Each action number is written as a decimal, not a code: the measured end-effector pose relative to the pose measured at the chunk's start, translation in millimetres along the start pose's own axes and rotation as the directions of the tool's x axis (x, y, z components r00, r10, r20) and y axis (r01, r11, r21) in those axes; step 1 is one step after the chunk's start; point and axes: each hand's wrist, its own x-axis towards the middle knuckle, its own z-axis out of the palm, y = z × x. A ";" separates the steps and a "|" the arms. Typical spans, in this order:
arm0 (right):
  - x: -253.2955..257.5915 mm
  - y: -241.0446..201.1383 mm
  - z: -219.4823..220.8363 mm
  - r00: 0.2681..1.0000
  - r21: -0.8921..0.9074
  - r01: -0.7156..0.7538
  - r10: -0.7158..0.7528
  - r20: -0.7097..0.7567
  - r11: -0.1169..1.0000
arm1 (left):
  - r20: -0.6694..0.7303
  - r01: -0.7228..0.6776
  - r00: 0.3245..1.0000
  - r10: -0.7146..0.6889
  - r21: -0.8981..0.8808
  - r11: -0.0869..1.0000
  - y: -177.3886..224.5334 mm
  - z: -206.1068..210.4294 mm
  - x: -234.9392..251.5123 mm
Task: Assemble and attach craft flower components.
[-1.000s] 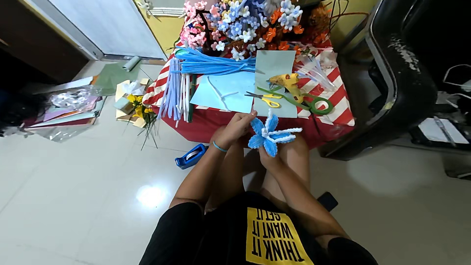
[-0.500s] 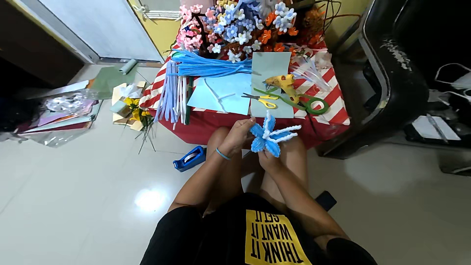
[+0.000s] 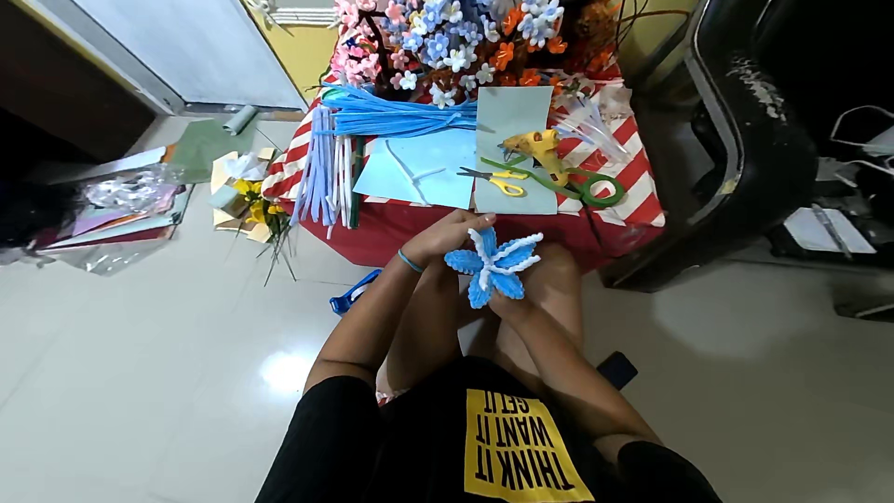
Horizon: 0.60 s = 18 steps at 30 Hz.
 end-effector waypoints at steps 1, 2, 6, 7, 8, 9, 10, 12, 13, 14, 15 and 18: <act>-1.8 -8.0 -0.9 0.999 -0.003 -0.045 0.045 -0.001 0.999 | 0.020 0.009 1.000 -0.008 -0.033 0.999 -0.4 3.1 1.9; -2.4 -6.5 -1.4 1.000 -0.013 -0.025 0.025 0.002 1.000 | 0.034 0.015 0.999 -0.012 -0.083 0.996 -1.5 5.1 2.8; 42.0 107.3 17.6 0.613 -0.101 0.768 -0.771 -0.169 0.633 | 0.020 -0.030 0.999 0.037 -0.282 0.959 -12.5 10.0 2.1; 15.2 61.1 6.1 0.907 -0.058 0.416 -0.418 -0.048 0.908 | 0.018 -0.041 0.999 0.049 -0.325 0.945 -16.6 10.7 2.5; 5.4 25.4 1.2 0.989 -0.030 0.147 -0.147 -0.003 0.989 | 0.022 -0.051 0.998 0.064 -0.365 0.930 -20.5 11.2 3.2; 3.5 9.2 0.1 1.000 -0.014 0.012 -0.012 0.013 1.000 | 0.025 -0.060 0.997 0.077 -0.397 0.916 -23.4 12.2 3.6; 5.7 15.2 1.6 0.999 -0.013 0.030 -0.030 0.016 0.999 | 0.026 -0.066 0.996 0.085 -0.428 0.901 -25.2 13.6 3.3; 39.2 112.4 19.4 0.844 -0.059 0.527 -0.530 -0.080 0.848 | 0.018 -0.076 0.995 0.095 -0.466 0.881 -28.6 15.7 1.6; 54.4 144.4 26.2 0.772 -0.051 0.625 -0.627 -0.105 0.779 | 0.010 -0.078 0.996 0.094 -0.480 0.874 -29.6 16.8 1.0; 59.1 154.1 28.4 0.752 -0.039 0.650 -0.650 -0.112 0.759 | -0.002 -0.077 0.996 0.088 -0.491 0.868 -29.7 17.9 0.3; 55.1 145.0 27.7 0.763 -0.032 0.636 -0.635 -0.116 0.771 | -0.009 -0.077 0.996 0.084 -0.499 0.863 -29.5 18.4 -0.6; 12.3 11.4 7.2 0.992 -0.024 -0.122 0.122 0.006 0.992 | -0.019 -0.063 0.998 0.062 -0.510 0.858 -27.9 19.4 -2.3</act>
